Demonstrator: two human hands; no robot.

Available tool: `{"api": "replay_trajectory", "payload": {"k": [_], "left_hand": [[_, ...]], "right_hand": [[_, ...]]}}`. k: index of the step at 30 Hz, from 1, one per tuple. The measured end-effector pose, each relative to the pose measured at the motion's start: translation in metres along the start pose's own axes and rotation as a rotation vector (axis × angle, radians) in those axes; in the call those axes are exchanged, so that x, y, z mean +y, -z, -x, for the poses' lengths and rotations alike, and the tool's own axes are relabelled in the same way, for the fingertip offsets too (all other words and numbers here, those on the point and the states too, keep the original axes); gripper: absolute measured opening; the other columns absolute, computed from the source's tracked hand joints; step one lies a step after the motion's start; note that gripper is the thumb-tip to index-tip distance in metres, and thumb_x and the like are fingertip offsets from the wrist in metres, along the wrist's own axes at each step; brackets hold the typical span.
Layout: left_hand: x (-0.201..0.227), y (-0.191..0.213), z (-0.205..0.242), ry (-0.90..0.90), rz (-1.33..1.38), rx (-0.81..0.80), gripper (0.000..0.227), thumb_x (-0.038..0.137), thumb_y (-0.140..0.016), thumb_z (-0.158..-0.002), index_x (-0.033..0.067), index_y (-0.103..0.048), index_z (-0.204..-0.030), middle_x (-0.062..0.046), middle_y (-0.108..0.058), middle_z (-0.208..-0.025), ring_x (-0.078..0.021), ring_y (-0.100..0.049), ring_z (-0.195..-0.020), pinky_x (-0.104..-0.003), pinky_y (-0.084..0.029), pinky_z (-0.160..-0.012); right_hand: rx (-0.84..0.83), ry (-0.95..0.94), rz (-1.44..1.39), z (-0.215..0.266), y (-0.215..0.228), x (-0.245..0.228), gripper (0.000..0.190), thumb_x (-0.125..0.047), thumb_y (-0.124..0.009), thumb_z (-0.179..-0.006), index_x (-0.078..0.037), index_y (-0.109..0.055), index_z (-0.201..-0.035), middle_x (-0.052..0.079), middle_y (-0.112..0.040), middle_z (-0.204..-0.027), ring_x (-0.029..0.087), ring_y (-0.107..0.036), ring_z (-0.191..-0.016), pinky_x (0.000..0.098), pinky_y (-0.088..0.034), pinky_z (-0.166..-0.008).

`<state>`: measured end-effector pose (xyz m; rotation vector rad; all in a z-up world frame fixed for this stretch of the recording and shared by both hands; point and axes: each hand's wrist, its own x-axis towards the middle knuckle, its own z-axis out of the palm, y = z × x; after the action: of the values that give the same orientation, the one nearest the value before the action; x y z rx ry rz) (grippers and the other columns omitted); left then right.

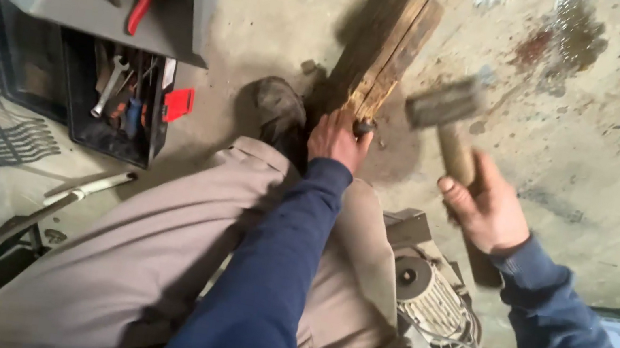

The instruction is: The person sits on the workshop floor and uses a mallet and a punch to hammer the windings and laminations of an electric motor stator, working it against a wooden block. They repeatedly reposition the stator, drive the punch with the mallet, and finally hold up the stator showing the removed winding section.

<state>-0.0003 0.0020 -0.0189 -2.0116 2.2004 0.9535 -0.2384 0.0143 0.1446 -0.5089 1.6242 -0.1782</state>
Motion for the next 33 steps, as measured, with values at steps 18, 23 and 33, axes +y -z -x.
{"api": "replay_trajectory", "payload": {"k": [18,23,33], "left_hand": [[0.001,-0.004,0.003,0.058,0.009,-0.030,0.032,0.040,-0.078,-0.081,0.0113,-0.066,-0.090,-0.010,-0.063,-0.099,-0.0353,-0.061,-0.099,-0.050,-0.053,-0.080],[-0.001,-0.014,0.016,0.021,-0.053,-0.086,0.038,0.038,-0.079,-0.070,0.0088,-0.067,-0.090,-0.012,-0.062,-0.099,-0.0356,-0.061,-0.098,-0.049,-0.054,-0.077],[0.000,0.001,0.007,0.061,-0.023,-0.093,0.035,0.037,-0.079,-0.078,0.0064,-0.067,-0.092,-0.011,-0.062,-0.102,-0.0356,-0.059,-0.103,-0.049,-0.054,-0.083]], "right_hand": [[0.617,0.587,-0.577,0.027,-0.007,-0.043,0.021,-0.028,-0.062,-0.111,-0.024,-0.055,-0.131,0.001,-0.068,-0.090,0.009,-0.062,-0.062,0.0278,-0.052,-0.057],[0.273,0.271,0.626,0.003,-0.044,0.030,0.046,-0.034,-0.072,-0.095,-0.007,-0.057,-0.129,0.024,-0.070,-0.081,0.044,-0.067,-0.068,0.0531,-0.053,-0.059],[0.536,0.450,0.704,-0.013,-0.060,0.000,0.034,-0.030,-0.055,-0.101,-0.002,-0.055,-0.120,0.030,-0.072,-0.091,0.047,-0.070,-0.083,0.0496,-0.056,-0.072]]}}
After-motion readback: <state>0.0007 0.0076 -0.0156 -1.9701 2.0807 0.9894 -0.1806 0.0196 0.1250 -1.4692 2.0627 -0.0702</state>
